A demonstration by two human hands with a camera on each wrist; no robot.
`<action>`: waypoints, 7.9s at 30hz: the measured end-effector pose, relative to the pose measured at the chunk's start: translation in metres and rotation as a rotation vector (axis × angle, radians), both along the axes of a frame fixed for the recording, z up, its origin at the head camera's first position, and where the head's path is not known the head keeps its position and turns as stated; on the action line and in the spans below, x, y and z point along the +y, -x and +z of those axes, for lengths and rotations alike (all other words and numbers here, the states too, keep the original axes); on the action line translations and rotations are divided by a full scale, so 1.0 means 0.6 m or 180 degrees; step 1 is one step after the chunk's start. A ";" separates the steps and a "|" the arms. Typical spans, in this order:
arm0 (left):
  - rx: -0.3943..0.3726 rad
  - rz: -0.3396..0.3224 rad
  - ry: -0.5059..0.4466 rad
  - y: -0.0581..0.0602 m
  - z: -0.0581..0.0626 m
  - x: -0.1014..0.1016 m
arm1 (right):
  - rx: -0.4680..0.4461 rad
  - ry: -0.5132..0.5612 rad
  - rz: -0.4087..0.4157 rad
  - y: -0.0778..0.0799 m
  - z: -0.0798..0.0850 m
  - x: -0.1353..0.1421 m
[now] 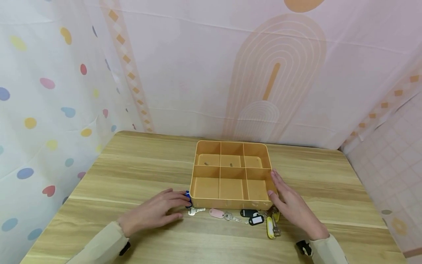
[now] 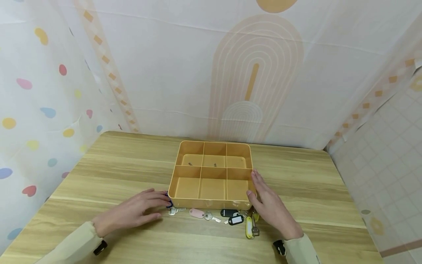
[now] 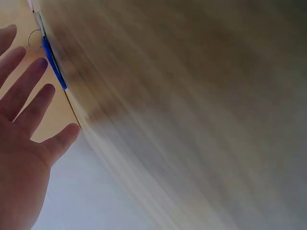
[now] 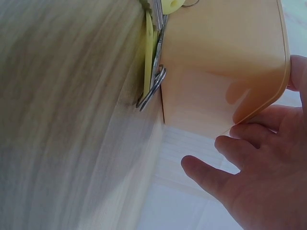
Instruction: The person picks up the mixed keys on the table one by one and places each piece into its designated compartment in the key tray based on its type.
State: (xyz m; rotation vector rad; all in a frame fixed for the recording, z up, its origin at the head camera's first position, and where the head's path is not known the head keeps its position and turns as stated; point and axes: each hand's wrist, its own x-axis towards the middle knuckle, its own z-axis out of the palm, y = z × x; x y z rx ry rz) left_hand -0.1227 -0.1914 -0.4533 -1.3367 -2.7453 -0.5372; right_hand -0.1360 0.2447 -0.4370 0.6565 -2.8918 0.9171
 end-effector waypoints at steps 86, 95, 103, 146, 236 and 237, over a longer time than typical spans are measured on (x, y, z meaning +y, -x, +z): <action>-0.0031 0.0290 -0.1701 -0.034 0.074 0.034 | -0.0065 0.0050 0.0053 0.000 -0.002 0.009; 0.0031 0.0455 -0.1992 -0.016 0.097 0.079 | -0.0125 -0.0027 0.0057 -0.002 0.004 0.015; 0.0134 0.0405 -0.2299 0.007 0.115 0.126 | -0.0125 -0.0019 0.0052 -0.003 0.003 0.011; -0.1087 0.0824 -0.1979 0.223 0.141 0.350 | -0.0166 -0.0014 -0.0057 -0.009 -0.003 0.004; -0.0244 0.1319 -0.0390 0.050 0.015 0.088 | -0.0325 0.0546 -0.0284 -0.033 -0.007 0.069; -0.0244 0.1324 -0.0394 0.050 0.015 0.088 | -0.0385 0.0556 -0.0284 -0.034 -0.009 0.069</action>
